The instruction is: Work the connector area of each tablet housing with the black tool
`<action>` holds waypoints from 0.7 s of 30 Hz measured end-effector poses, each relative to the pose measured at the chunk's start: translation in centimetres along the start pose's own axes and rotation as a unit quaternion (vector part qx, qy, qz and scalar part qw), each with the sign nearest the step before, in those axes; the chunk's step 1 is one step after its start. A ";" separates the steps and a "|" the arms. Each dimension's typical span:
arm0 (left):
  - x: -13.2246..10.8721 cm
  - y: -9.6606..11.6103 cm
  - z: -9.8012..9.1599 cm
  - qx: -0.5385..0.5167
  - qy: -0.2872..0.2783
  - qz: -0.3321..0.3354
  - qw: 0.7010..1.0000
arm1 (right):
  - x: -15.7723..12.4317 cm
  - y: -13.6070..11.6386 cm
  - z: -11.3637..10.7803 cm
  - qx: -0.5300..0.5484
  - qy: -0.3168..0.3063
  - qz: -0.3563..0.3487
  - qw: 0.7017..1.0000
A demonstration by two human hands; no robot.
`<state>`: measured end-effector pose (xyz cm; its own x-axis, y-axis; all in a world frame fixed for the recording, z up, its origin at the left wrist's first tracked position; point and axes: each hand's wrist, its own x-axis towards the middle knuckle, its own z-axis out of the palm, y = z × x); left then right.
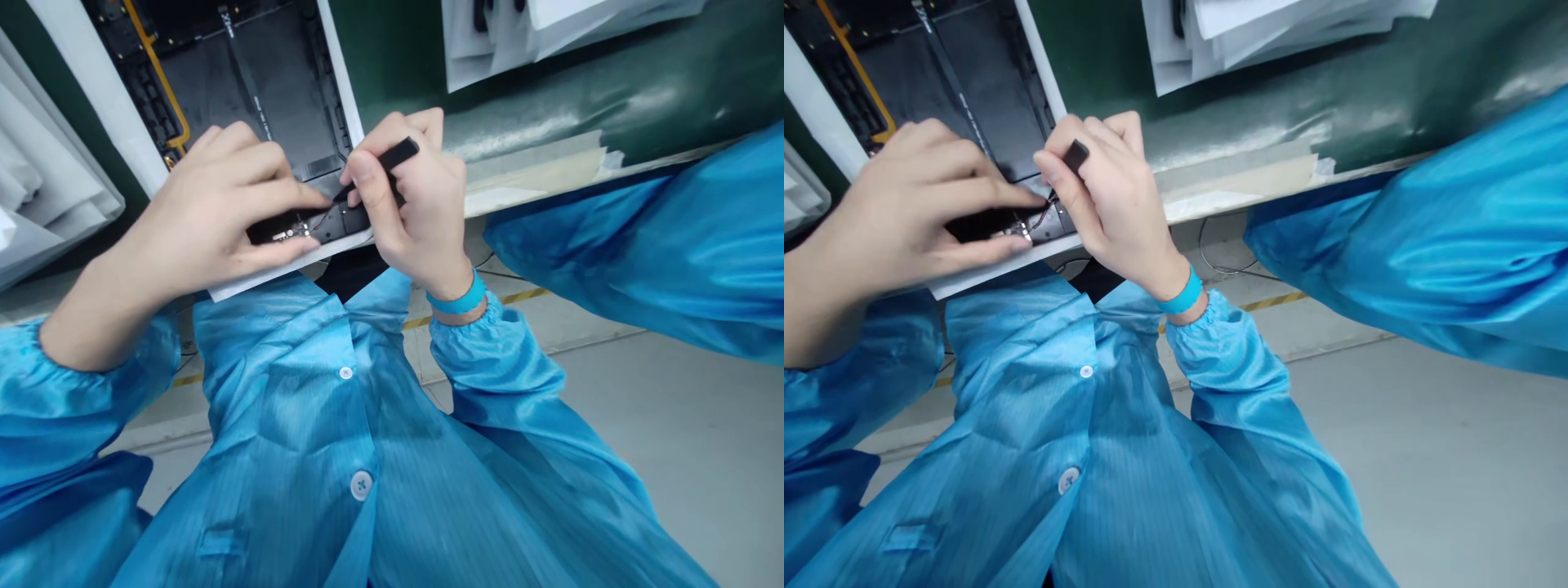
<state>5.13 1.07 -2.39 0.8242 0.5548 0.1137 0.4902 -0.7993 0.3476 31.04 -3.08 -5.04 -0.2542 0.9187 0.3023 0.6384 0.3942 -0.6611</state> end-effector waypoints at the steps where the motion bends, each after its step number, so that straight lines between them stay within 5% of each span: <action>1: 0.6 0.3 -0.5 -0.015 -0.023 -0.033 0.999 | -0.1 0.1 0.2 0.015 0.020 0.012 1.000; 5: 4.1 1.2 -2.6 -0.030 -0.133 -0.159 0.978 | -0.3 0.2 1.2 0.123 0.121 0.058 0.983; 9: 7.1 1.4 -3.1 -0.044 -0.194 -0.148 0.969 | -0.1 -0.2 1.1 0.203 0.147 0.073 0.965; 13: 8.5 2.0 -3.4 -0.013 -0.245 -0.206 0.947 | 0.4 -0.4 0.8 0.273 0.166 0.057 0.946; 21: 8.8 3.7 -4.6 0.037 -0.262 -0.290 0.920 | 0.7 0.3 1.2 0.307 0.165 0.015 0.937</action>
<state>12.85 4.07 4.16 0.4321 0.7213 -0.5413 0.8925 -0.4281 0.1419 30.18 -2.32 -5.80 0.0597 0.9116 0.4068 0.0768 0.4021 -0.9124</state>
